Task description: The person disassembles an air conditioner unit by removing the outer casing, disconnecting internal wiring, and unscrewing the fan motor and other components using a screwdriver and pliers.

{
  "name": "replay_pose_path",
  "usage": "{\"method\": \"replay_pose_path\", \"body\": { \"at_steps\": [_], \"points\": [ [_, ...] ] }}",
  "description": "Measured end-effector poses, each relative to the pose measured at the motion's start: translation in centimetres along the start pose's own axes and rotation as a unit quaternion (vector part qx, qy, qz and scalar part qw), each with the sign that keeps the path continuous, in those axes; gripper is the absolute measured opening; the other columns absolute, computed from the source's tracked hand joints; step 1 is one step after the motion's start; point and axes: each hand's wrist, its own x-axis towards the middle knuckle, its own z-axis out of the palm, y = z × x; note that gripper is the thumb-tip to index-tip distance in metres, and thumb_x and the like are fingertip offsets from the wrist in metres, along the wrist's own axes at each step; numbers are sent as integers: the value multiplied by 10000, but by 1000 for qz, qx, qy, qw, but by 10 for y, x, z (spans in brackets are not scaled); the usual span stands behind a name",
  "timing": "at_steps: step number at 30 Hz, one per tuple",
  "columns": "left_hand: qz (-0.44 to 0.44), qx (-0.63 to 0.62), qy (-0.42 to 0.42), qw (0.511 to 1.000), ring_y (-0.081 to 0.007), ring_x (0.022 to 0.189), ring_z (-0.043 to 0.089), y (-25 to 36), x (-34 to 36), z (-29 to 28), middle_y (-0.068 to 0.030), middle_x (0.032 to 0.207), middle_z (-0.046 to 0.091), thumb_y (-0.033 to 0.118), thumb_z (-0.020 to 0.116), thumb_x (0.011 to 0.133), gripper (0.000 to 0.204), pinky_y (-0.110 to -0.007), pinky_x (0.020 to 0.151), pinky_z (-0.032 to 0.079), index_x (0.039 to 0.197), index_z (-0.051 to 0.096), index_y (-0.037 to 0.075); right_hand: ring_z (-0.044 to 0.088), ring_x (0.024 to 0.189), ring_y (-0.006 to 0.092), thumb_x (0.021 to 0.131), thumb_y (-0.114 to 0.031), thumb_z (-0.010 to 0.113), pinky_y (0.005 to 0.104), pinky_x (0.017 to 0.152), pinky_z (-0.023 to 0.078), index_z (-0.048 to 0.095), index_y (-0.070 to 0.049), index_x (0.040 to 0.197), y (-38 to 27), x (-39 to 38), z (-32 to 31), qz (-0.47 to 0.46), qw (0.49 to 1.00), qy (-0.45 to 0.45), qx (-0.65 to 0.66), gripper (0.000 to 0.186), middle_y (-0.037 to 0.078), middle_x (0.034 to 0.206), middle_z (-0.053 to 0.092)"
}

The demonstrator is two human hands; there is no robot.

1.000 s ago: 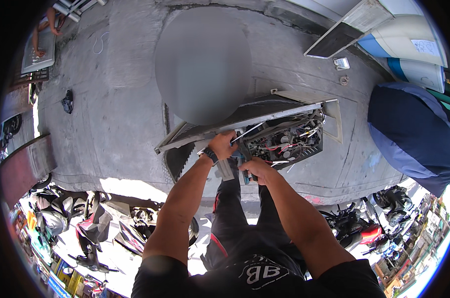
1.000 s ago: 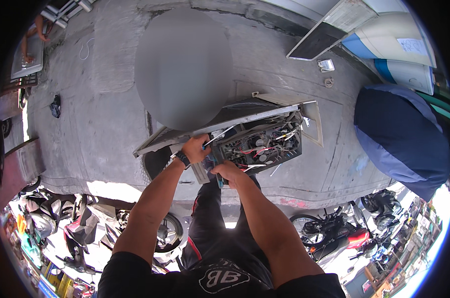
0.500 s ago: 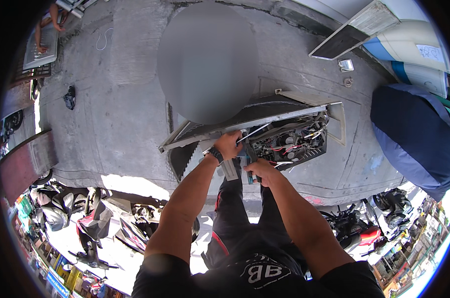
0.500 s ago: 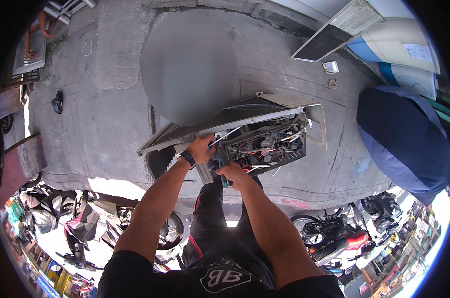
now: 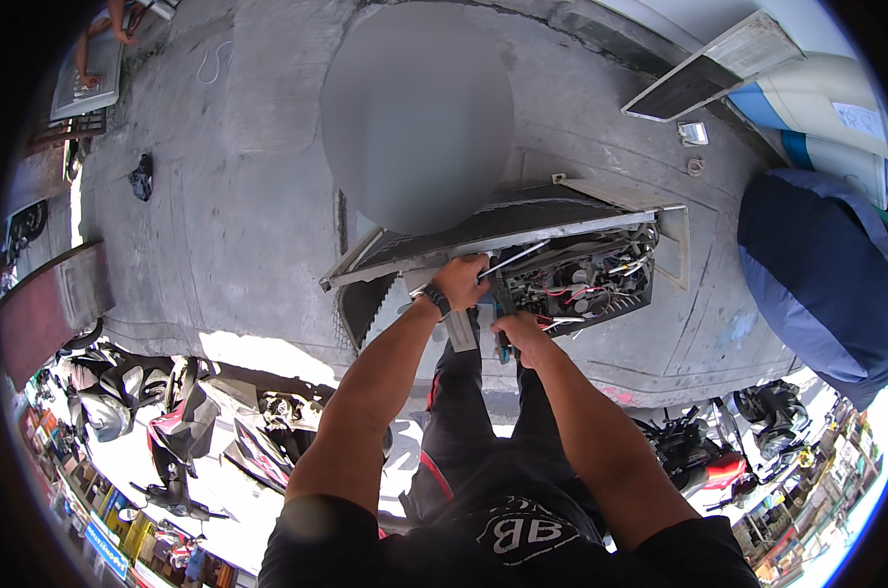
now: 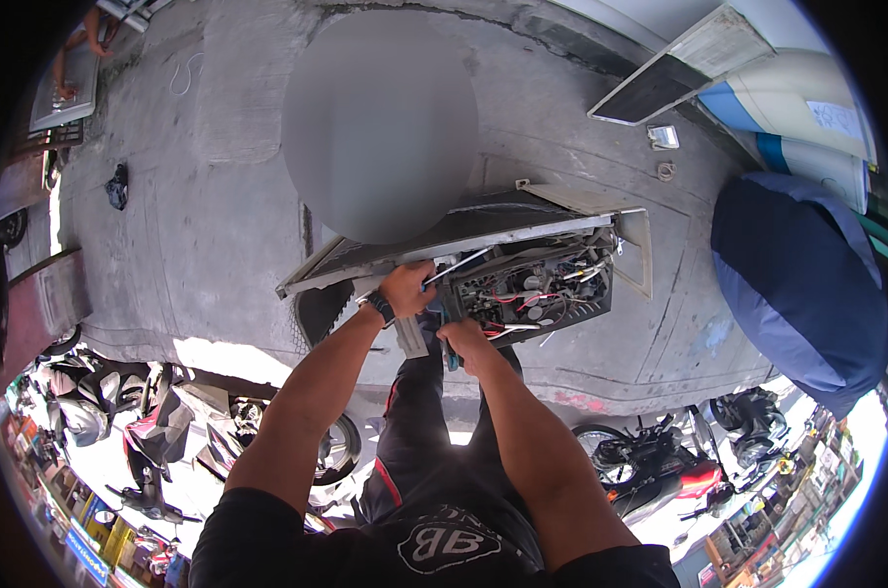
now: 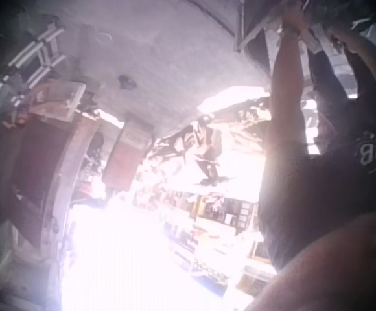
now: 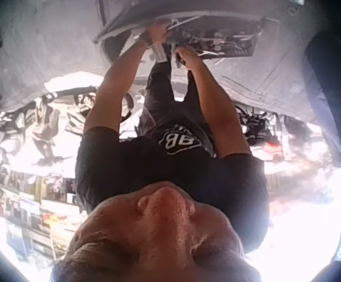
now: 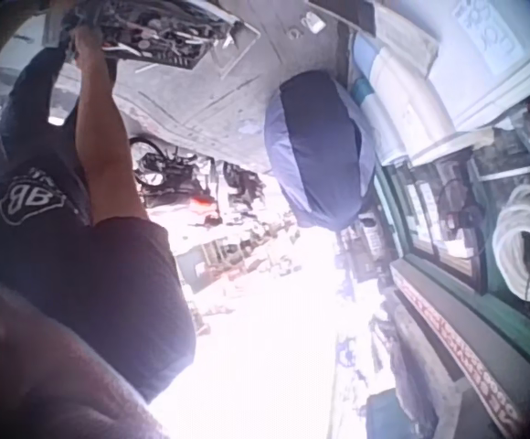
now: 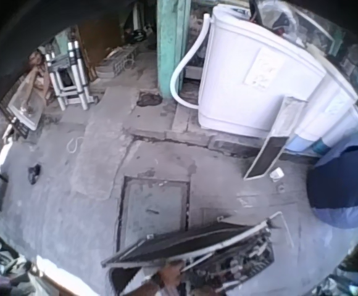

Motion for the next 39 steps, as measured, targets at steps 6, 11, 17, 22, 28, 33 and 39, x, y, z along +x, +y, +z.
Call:
{"method": "replay_pose_path", "body": {
  "at_steps": [6,11,17,22,28,33,39],
  "points": [
    [-21,13,-14,1000,-409,788,665,8,2,-4,-200,814,666,193,651,793,242,-491,668,515,989,570,75,548,543,177,895,-153,605,342,483,454,576,-26,829,10,9,2,-61,997,-25,-45,146,65,685,568],
    [-52,-1,-39,998,-414,839,652,8,4,-6,-208,853,660,201,665,781,263,-492,694,504,984,568,64,541,516,178,879,-131,561,354,452,429,565,-28,854,32,27,-6,-120,971,76,-194,106,71,667,558],
    [-36,10,-15,999,-423,844,640,5,2,-3,-207,849,647,191,680,764,267,-478,706,498,952,557,45,628,646,187,902,-183,630,366,538,496,565,-48,964,14,12,-19,-19,994,-63,-82,162,71,763,593],
    [-58,10,-21,998,-422,825,638,8,4,-3,-201,841,645,184,680,760,261,-477,700,497,943,555,45,605,701,178,921,-285,692,345,600,521,580,-107,980,-32,-26,-7,59,993,-84,-52,218,32,798,559],
    [-23,22,-16,999,-420,816,633,10,5,-6,-199,836,638,162,673,759,243,-474,690,491,934,553,43,398,482,93,960,-279,631,300,420,344,461,-152,961,7,-15,9,-65,997,-5,-38,213,-27,644,425],
    [-29,13,-28,999,-420,845,631,7,6,-5,-209,847,631,158,671,755,262,-475,705,489,948,539,40,398,501,87,943,-243,652,282,434,327,449,-141,912,-3,-29,-15,52,975,-167,135,229,-21,667,431],
    [-18,18,-22,999,-414,860,644,6,3,-1,-203,855,645,161,681,768,269,-469,719,496,964,540,42,407,520,93,891,-128,629,285,445,329,457,-119,883,8,-41,-4,-58,996,-64,6,172,-8,682,442]
  ]
}}
